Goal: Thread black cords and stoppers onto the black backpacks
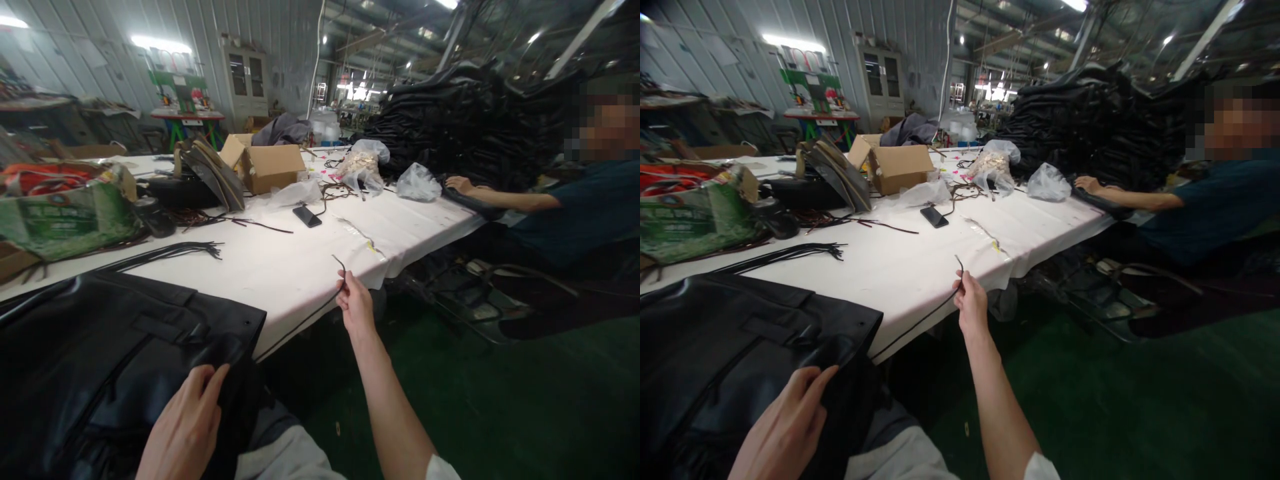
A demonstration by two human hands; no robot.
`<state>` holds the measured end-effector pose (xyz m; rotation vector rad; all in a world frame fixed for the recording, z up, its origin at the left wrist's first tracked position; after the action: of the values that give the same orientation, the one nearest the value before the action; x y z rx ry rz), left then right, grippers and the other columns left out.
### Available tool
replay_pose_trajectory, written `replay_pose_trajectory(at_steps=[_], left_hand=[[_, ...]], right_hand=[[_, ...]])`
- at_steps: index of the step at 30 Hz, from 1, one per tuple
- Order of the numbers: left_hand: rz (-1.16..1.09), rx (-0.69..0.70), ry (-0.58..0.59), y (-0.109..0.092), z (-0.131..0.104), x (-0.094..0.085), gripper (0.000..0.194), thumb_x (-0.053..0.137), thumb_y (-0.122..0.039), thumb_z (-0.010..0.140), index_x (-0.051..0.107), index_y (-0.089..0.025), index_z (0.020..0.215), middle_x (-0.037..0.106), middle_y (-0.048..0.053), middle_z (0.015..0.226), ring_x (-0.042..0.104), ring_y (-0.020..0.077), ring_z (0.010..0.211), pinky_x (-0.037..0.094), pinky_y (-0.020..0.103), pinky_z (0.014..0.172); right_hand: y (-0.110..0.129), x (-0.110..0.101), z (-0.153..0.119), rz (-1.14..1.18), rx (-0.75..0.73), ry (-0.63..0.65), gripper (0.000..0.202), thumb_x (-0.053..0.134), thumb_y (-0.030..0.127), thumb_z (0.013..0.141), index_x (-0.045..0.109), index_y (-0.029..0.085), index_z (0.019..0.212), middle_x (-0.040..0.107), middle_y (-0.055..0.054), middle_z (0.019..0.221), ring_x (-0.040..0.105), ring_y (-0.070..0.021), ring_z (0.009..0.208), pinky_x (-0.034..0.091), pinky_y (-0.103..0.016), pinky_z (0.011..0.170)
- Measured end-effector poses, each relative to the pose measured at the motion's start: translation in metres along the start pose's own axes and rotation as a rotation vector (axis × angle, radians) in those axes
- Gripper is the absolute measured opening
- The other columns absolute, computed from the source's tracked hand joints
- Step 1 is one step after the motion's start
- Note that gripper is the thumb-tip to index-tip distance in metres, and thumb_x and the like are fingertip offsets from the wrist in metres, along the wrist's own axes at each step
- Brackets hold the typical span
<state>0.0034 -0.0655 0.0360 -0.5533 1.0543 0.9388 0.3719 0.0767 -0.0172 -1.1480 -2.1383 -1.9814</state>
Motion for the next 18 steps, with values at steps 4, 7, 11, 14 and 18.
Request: replay_pose_trajectory(at_steps=[4, 7, 11, 14, 18], left_hand=[[-0.010, 0.000, 0.019, -0.014, 0.000, 0.001, 0.050, 0.043, -0.002, 0.104, 0.053, -0.017, 0.151, 0.064, 0.011, 0.126, 0.074, 0.0204, 0.102, 0.062, 0.033, 0.090], [-0.018, -0.030, 0.043, -0.021, 0.003, 0.000, 0.061, 0.043, 0.000, 0.102, 0.045, -0.016, 0.162, 0.064, 0.012, 0.126, 0.073, 0.0218, 0.102, 0.062, 0.035, 0.089], [-0.015, -0.046, 0.067, -0.020, 0.003, -0.004, 0.065, 0.044, 0.004, 0.099, 0.051, -0.018, 0.160, 0.065, 0.012, 0.123, 0.072, 0.0229, 0.101, 0.061, 0.036, 0.087], [-0.034, -0.017, 0.170, -0.018, -0.006, 0.003, 0.052, 0.045, 0.001, 0.099, 0.070, -0.022, 0.139, 0.069, 0.009, 0.110, 0.073, 0.0233, 0.092, 0.060, 0.037, 0.082], [-0.072, -0.277, 0.457, 0.005, -0.032, 0.030, 0.038, 0.044, -0.018, 0.108, 0.078, -0.023, 0.125, 0.081, 0.009, 0.099, 0.080, 0.0269, 0.080, 0.057, 0.035, 0.062]], right_hand=[[-0.010, 0.020, -0.049, -0.096, -0.047, 0.083, 0.054, 0.087, 0.065, 0.088, 0.075, 0.015, 0.105, 0.061, 0.001, 0.072, 0.029, -0.0071, 0.052, 0.016, -0.025, 0.048], [-0.032, 0.043, -0.110, -0.272, -0.064, 0.237, 0.046, 0.075, 0.061, 0.103, 0.075, 0.016, 0.098, 0.064, -0.001, 0.070, 0.041, -0.0097, 0.055, 0.027, -0.025, 0.051], [-0.082, 0.067, -0.187, -0.365, 0.113, 0.465, 0.045, 0.072, 0.060, 0.105, 0.078, 0.015, 0.102, 0.066, -0.002, 0.065, 0.057, -0.0141, 0.058, 0.039, -0.025, 0.056], [-0.115, 0.076, -0.222, -0.387, 0.254, 0.565, 0.046, 0.074, 0.057, 0.103, 0.080, 0.015, 0.118, 0.068, -0.001, 0.065, 0.060, -0.0146, 0.053, 0.041, -0.023, 0.053], [-0.134, 0.086, -0.237, -0.484, 0.289, 0.642, 0.028, 0.070, 0.039, 0.102, 0.082, 0.016, 0.114, 0.069, 0.000, 0.064, 0.063, -0.0143, 0.053, 0.044, -0.022, 0.054]])
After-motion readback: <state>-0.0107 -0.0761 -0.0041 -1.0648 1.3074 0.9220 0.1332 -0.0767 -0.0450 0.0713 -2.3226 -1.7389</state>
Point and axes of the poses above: each hand's wrist, its own z-axis towards the middle knuckle, its own x-axis out of the palm, y = z × x, the point moved 8 cm from there along z, towards the middle knuckle
